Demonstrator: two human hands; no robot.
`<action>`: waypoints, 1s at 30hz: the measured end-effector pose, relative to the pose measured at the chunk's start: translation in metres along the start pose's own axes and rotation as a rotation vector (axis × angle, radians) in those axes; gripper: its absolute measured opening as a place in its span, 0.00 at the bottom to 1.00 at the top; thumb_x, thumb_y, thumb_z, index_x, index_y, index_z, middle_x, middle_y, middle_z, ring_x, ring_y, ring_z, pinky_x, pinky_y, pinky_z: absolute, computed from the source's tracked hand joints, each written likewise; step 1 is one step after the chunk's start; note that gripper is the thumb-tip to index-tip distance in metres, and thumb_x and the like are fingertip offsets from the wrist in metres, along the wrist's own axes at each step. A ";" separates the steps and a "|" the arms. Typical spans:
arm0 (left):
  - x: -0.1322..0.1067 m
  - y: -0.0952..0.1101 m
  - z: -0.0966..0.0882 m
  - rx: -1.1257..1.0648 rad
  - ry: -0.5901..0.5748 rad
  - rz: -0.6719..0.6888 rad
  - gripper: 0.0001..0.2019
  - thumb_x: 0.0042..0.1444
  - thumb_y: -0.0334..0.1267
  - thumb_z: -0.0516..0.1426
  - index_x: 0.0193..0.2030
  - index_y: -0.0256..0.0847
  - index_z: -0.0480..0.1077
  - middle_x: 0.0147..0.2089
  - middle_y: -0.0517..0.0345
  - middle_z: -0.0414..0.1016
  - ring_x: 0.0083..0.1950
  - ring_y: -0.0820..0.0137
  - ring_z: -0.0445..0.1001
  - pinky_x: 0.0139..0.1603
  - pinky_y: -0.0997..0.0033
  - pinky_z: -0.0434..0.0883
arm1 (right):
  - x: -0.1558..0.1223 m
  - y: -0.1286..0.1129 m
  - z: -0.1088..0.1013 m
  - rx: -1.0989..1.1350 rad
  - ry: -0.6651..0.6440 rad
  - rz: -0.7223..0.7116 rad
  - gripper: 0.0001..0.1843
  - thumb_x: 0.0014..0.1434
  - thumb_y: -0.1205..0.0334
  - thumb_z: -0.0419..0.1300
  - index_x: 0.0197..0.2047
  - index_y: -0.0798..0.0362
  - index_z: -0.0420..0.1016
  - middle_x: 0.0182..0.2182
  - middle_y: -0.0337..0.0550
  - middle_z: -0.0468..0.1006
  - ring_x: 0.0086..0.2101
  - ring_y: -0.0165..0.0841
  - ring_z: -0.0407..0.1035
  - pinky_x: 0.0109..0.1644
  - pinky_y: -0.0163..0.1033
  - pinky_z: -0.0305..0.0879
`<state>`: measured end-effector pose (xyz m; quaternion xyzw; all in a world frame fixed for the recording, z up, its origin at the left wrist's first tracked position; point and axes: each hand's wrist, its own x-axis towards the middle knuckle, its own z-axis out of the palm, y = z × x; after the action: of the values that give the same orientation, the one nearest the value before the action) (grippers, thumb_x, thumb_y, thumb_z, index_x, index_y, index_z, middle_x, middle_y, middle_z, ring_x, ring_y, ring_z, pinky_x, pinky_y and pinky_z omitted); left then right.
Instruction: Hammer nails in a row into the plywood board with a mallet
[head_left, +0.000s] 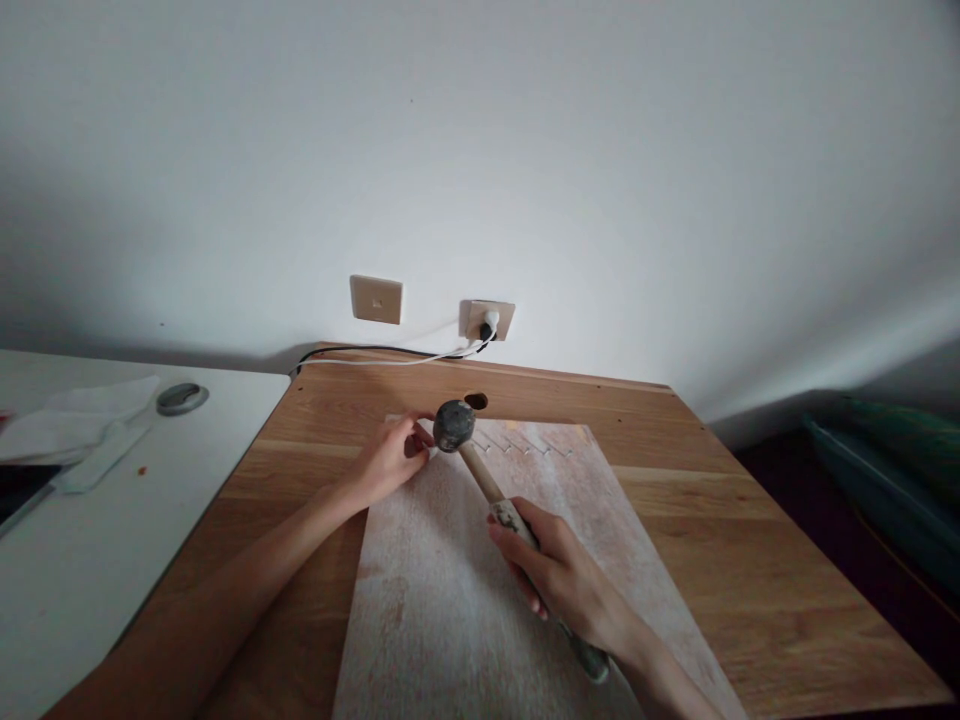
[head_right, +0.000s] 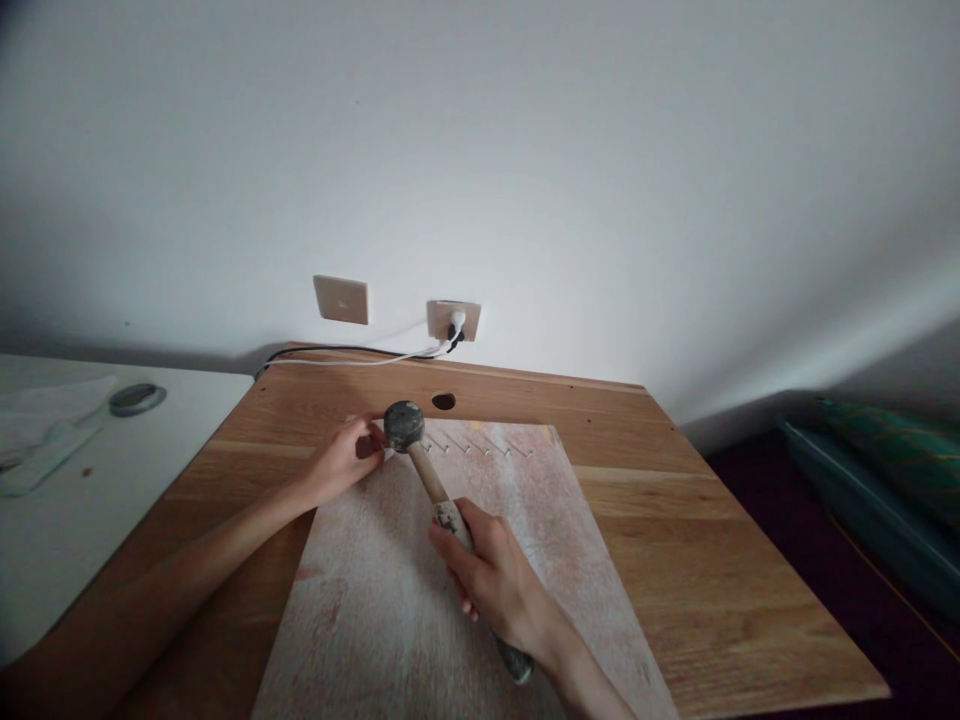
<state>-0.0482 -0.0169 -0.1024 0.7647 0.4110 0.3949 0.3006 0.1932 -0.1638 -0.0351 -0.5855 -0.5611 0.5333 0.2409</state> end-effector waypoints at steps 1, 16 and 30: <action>0.000 -0.001 0.000 -0.001 -0.007 0.004 0.21 0.51 0.25 0.59 0.53 0.42 0.73 0.39 0.58 0.84 0.38 0.67 0.80 0.46 0.66 0.75 | -0.004 0.004 0.001 0.042 0.041 -0.016 0.23 0.69 0.37 0.58 0.45 0.50 0.68 0.21 0.29 0.70 0.15 0.23 0.60 0.17 0.28 0.57; -0.001 -0.002 0.001 0.015 -0.032 0.028 0.16 0.58 0.33 0.59 0.54 0.44 0.71 0.38 0.60 0.84 0.38 0.68 0.79 0.49 0.64 0.74 | -0.089 0.054 0.003 0.414 0.595 0.142 0.31 0.63 0.27 0.57 0.51 0.46 0.71 0.26 0.39 0.74 0.21 0.33 0.66 0.22 0.35 0.67; -0.001 0.005 -0.005 0.083 -0.037 0.075 0.17 0.54 0.35 0.60 0.52 0.44 0.74 0.45 0.55 0.84 0.49 0.60 0.79 0.57 0.57 0.72 | -0.071 0.084 0.016 -0.364 0.463 -0.327 0.22 0.77 0.44 0.51 0.59 0.49 0.77 0.17 0.31 0.72 0.16 0.31 0.70 0.22 0.32 0.67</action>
<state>-0.0509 -0.0197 -0.0964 0.7987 0.3922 0.3742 0.2613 0.2268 -0.2551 -0.0884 -0.6268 -0.6640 0.2313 0.3359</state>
